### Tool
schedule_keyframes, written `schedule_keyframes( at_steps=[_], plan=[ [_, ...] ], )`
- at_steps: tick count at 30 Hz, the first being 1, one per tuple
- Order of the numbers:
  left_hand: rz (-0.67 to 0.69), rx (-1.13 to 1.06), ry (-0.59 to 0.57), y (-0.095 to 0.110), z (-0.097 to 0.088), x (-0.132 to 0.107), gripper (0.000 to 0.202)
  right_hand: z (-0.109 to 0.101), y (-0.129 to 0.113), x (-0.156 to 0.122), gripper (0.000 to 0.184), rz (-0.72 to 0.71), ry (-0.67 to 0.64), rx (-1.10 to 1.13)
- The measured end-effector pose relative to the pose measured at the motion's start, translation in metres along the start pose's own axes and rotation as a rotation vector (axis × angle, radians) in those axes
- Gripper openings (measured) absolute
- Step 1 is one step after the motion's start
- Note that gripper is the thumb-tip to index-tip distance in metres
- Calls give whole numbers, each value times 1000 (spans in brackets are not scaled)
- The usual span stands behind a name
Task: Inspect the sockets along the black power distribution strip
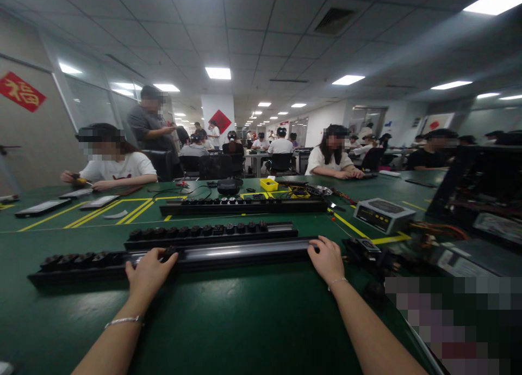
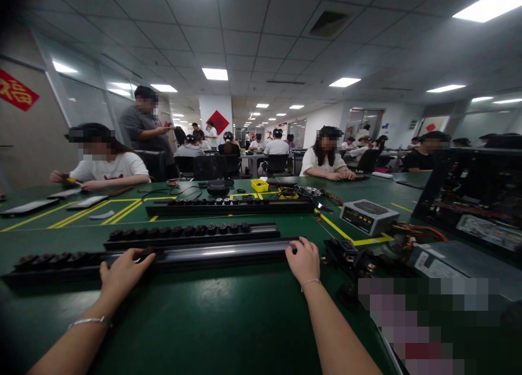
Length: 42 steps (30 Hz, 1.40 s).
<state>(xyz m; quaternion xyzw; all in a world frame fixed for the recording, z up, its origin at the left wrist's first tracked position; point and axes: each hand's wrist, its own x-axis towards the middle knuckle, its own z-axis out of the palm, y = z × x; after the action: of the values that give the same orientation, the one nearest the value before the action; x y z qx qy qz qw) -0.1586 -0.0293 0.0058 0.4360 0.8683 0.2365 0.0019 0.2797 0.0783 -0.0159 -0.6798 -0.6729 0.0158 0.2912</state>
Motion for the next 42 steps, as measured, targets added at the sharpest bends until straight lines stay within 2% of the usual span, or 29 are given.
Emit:
schedule_keyframes(
  at_steps=[21, 28, 42],
  plan=[
    [17, 5, -18, 3, -2, -2, 44, -6, -4, -4, 43, 48, -22, 48],
    [49, 19, -10, 2, 2, -3, 46, 2, 1, 0, 38, -16, 37, 0],
    [56, 26, -6, 2, 3, -2, 44, -2, -1, -2, 41, 9, 2, -10]
  ],
)
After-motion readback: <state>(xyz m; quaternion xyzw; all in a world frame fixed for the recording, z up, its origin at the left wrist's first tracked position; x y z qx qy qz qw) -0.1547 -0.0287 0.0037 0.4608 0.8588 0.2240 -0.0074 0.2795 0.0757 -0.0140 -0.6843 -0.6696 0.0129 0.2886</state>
